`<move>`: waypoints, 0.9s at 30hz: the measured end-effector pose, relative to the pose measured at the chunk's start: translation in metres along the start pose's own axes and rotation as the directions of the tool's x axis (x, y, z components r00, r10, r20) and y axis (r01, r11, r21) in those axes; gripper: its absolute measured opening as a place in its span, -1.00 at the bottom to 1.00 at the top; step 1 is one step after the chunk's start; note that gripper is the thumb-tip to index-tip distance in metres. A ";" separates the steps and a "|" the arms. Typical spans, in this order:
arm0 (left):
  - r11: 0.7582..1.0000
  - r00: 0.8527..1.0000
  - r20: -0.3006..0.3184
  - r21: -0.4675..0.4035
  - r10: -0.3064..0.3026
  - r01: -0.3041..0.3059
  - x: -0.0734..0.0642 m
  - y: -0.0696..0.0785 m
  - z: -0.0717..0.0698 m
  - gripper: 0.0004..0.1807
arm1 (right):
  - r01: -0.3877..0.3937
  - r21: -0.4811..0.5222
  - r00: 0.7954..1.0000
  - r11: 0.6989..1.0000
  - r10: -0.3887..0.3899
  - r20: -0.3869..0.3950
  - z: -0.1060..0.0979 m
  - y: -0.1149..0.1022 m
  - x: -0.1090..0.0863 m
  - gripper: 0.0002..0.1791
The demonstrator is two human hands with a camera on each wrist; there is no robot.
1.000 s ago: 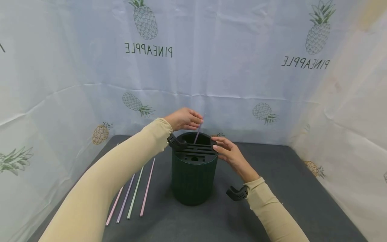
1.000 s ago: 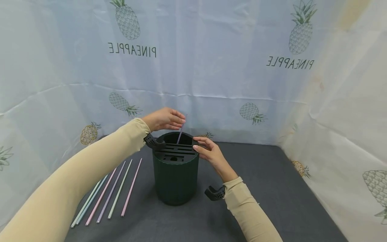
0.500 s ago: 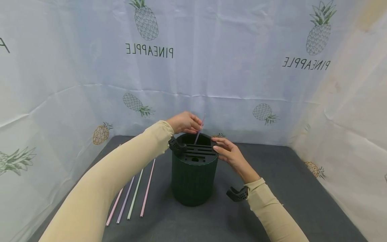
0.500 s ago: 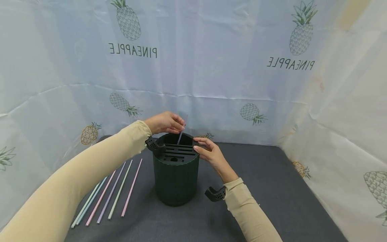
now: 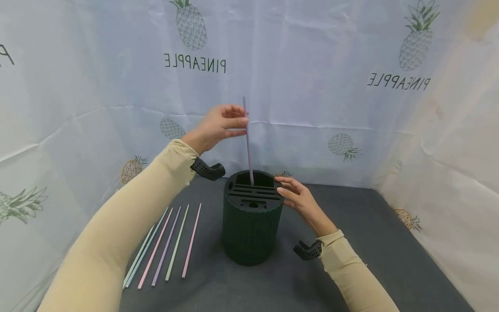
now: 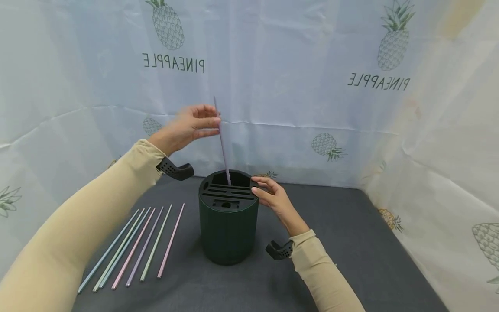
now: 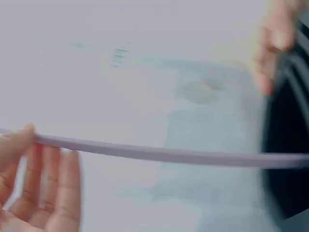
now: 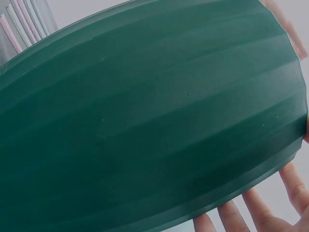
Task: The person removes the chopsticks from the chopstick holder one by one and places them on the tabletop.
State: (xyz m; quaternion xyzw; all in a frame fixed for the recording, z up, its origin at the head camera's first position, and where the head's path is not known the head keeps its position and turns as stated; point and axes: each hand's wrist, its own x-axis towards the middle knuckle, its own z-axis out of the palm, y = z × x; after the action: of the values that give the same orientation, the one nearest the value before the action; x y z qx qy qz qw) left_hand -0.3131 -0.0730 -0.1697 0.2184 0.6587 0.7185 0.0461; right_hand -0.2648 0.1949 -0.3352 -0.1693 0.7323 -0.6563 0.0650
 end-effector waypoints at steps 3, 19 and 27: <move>0.974 0.985 -0.107 -0.170 0.133 -0.150 -0.008 0.023 -0.014 -0.86 | 0.002 0.013 1.000 1.000 -0.002 0.006 0.001 -0.001 0.000 -0.43; 0.983 0.950 -0.313 -0.173 -0.003 -0.054 -0.064 0.024 -0.120 -0.78 | 0.016 0.006 1.000 1.000 -0.016 -0.001 -0.003 0.001 -0.001 -0.43; 0.979 0.938 -0.325 0.119 -0.118 0.164 -0.102 -0.031 -0.181 -0.89 | 0.001 -0.003 1.000 1.000 -0.001 0.000 -0.001 0.001 0.001 -0.43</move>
State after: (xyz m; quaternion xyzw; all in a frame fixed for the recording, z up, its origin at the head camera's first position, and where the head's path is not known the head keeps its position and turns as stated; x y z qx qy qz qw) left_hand -0.2958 -0.2734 -0.2328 0.0555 0.7217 0.6895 -0.0244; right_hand -0.2656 0.1953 -0.3356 -0.1700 0.7333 -0.6551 0.0644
